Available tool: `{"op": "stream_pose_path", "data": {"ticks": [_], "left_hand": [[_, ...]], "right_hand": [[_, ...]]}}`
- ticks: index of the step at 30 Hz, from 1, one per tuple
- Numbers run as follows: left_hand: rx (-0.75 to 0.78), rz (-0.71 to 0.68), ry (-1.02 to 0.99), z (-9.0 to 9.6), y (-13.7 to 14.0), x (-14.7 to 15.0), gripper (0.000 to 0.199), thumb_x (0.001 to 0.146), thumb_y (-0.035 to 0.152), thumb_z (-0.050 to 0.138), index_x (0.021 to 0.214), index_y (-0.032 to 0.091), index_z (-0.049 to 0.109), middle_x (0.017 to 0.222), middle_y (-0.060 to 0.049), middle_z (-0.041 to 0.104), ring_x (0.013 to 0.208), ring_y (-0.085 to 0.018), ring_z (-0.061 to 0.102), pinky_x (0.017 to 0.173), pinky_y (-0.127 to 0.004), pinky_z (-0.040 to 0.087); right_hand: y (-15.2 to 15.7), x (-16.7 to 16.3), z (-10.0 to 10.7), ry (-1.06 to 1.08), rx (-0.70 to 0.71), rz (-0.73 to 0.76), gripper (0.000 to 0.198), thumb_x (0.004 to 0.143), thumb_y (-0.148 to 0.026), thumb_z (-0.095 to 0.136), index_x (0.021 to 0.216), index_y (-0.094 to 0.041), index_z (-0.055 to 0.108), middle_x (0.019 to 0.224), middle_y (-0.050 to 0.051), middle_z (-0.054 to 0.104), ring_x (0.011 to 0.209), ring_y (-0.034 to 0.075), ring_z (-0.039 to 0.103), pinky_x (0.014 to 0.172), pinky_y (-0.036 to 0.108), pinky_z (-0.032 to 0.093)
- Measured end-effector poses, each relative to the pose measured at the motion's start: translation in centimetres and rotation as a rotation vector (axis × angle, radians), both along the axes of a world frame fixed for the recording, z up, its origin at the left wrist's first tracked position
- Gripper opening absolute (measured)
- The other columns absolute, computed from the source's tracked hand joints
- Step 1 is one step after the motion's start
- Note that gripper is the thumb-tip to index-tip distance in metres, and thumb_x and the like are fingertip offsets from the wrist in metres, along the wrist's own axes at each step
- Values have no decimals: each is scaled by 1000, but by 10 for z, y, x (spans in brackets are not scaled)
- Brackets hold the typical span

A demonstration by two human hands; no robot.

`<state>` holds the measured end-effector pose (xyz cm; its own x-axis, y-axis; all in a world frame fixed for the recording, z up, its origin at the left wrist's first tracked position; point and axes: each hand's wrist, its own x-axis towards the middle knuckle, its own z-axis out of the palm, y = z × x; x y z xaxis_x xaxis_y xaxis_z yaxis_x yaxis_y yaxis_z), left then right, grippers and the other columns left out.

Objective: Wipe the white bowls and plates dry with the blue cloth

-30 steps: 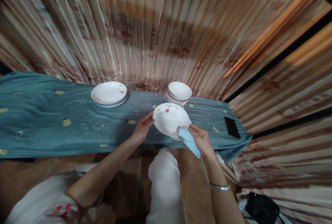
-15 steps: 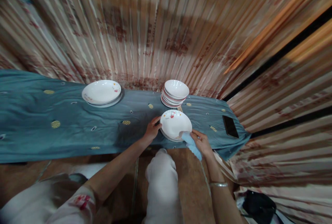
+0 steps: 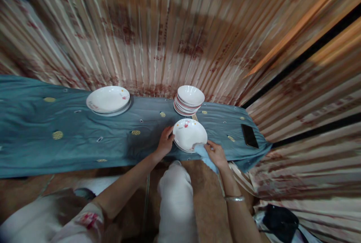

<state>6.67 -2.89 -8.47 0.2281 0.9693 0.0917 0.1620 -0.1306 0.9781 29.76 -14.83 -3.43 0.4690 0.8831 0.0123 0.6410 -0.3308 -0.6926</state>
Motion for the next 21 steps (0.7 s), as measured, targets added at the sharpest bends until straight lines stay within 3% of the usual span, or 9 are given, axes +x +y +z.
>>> {"op": "stream_pose_path", "data": {"ticks": [6, 13, 17, 21], "left_hand": [[75, -41, 38, -6, -1, -2, 50, 87, 22, 48, 135, 18, 62, 151, -14, 53, 148, -33, 34, 125, -56, 20], [2, -39, -38, -1, -5, -9, 55, 89, 37, 55, 142, 20, 55, 155, -15, 48, 151, -33, 31, 126, -53, 16], [-11, -8, -67, 5, -9, -39, 63, 90, 48, 56, 146, 20, 51, 158, -17, 43, 152, -32, 29, 126, -50, 14], [-19, 106, -107, 12, -5, -86, 65, 88, 49, 60, 147, 24, 49, 160, -14, 41, 153, -31, 27, 126, -50, 14]], "right_hand": [[2, -4, 3, -113, -34, 24, 42, 75, -46, 58, 100, -21, 81, 87, 8, 81, 77, 26, 73, 74, 37, 57], [-5, -13, 18, -287, -101, -25, 45, 81, -44, 54, 110, -19, 78, 96, 13, 80, 84, 30, 75, 82, 41, 56], [-11, -39, 44, -383, -39, -44, 46, 86, -42, 52, 120, -20, 75, 94, 12, 80, 84, 30, 75, 83, 41, 56], [4, -94, 67, -243, 104, 142, 46, 91, -46, 49, 120, -21, 76, 110, 11, 79, 97, 29, 74, 85, 38, 57]]}}
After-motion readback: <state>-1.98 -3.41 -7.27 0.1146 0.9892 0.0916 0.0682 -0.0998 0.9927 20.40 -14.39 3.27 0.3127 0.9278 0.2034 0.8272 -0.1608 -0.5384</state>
